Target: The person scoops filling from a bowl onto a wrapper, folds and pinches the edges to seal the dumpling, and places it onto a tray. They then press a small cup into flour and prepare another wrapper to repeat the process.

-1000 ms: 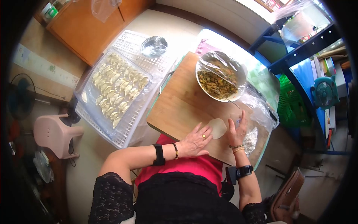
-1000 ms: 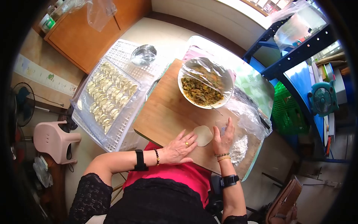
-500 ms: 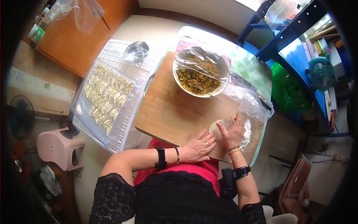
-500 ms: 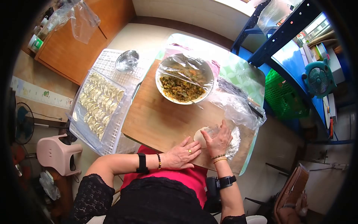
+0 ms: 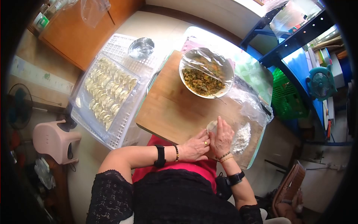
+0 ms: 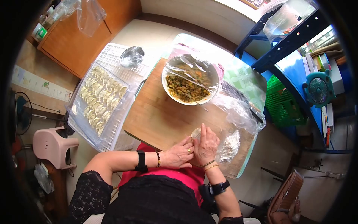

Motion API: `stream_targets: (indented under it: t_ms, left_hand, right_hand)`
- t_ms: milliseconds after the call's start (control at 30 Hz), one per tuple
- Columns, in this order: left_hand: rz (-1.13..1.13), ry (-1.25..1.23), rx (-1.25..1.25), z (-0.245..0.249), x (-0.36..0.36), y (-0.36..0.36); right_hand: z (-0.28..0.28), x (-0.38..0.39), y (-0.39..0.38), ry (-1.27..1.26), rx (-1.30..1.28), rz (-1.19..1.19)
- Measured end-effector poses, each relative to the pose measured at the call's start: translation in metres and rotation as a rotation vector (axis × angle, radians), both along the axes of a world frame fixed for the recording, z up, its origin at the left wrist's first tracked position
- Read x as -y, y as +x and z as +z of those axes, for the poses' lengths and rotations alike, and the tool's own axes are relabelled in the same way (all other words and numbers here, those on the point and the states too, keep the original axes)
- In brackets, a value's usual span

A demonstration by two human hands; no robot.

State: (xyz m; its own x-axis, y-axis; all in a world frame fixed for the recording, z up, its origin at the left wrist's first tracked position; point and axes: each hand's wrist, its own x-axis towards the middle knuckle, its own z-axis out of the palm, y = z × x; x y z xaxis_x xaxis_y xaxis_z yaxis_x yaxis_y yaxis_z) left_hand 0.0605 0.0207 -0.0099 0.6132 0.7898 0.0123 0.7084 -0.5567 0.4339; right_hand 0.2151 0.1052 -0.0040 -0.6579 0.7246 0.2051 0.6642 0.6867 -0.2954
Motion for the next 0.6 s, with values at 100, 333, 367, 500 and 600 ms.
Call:
stream_targets:
  t_ms: [100, 333, 367, 500, 600]
  left_hand:
    - [0.036, 0.127, 0.105, -0.012, 0.002, -0.002]
    - [0.067, 0.166, 0.063, -0.006, -0.001, -0.003]
    - [0.114, 0.153, 0.084, -0.004, 0.000, -0.003]
    - [0.114, 0.205, 0.145, -0.001, 0.004, -0.001]
    - [0.055, 0.042, 0.091, -0.003, 0.006, -0.005]
  right_hand:
    - [-0.004, -0.017, -0.009, 0.071, 0.072, -0.176]
    - [-0.010, -0.060, 0.008, -0.114, -0.108, -0.332]
    - [-0.010, -0.057, 0.009, -0.109, -0.106, -0.327]
    - [0.006, -0.017, 0.001, -0.106, -0.148, -0.101]
    - [-0.001, 0.003, -0.013, 0.040, -0.007, -0.014]
